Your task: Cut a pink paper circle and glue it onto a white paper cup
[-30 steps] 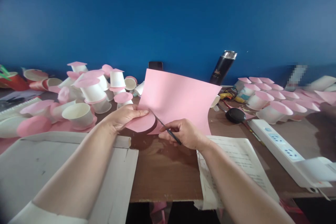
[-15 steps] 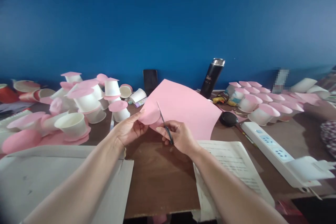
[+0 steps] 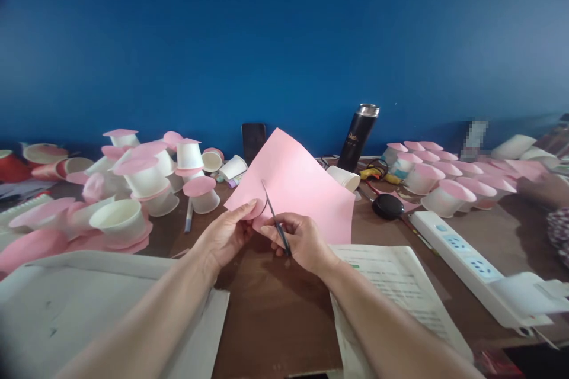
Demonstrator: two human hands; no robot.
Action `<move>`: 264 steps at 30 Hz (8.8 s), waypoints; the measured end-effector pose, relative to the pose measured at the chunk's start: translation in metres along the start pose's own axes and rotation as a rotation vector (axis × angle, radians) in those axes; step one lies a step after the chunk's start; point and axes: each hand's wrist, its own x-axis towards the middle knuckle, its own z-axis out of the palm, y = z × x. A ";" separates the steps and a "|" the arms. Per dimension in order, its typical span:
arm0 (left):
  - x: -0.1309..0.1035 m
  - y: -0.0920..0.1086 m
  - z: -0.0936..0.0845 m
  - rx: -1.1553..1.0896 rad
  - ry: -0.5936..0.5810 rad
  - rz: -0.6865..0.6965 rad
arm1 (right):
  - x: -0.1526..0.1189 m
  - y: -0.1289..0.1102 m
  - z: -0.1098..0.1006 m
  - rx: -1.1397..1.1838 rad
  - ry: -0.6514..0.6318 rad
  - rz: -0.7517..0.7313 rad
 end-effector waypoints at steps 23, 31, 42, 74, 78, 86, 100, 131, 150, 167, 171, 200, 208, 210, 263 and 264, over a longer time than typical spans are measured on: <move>-0.003 -0.002 0.002 0.180 -0.025 0.105 | 0.002 -0.001 -0.005 -0.067 0.023 -0.050; -0.002 -0.002 0.000 0.193 0.004 0.110 | 0.001 -0.002 -0.004 -0.098 0.036 -0.040; -0.002 -0.001 0.000 0.189 -0.018 0.127 | 0.001 -0.001 -0.006 -0.125 0.052 -0.052; 0.001 -0.003 -0.006 0.287 0.012 0.298 | 0.002 -0.002 -0.011 -0.020 -0.018 -0.013; 0.001 -0.002 -0.007 0.298 0.014 0.326 | 0.003 0.000 -0.012 -0.043 -0.019 -0.022; -0.002 -0.001 -0.005 0.330 0.010 0.311 | 0.003 -0.004 -0.011 -0.069 0.016 -0.008; -0.003 0.000 -0.005 0.356 0.005 0.313 | 0.002 -0.005 -0.011 -0.099 0.028 -0.013; -0.004 0.002 -0.005 0.372 -0.032 0.296 | 0.001 -0.007 -0.008 -0.174 0.080 -0.001; -0.003 0.005 -0.007 0.424 0.022 0.306 | 0.001 -0.007 -0.012 -0.155 0.066 -0.008; -0.001 0.006 -0.008 0.483 0.058 0.294 | -0.002 -0.011 -0.012 -0.139 0.078 0.008; 0.000 0.007 -0.007 0.455 0.065 0.283 | -0.002 -0.014 -0.011 -0.135 0.084 0.012; -0.004 0.012 -0.003 0.371 0.058 0.307 | -0.004 -0.017 -0.013 -0.159 0.084 0.024; -0.002 0.011 -0.006 0.411 0.113 0.334 | -0.002 -0.011 -0.014 -0.145 0.072 0.016; -0.002 0.011 -0.006 0.404 0.111 0.326 | -0.002 -0.011 -0.014 -0.146 0.078 0.013; -0.001 0.004 -0.003 0.303 0.087 0.255 | 0.000 -0.008 -0.011 -0.105 0.053 -0.013; -0.001 0.004 -0.003 0.299 0.086 0.251 | 0.000 -0.008 -0.011 -0.104 0.055 -0.011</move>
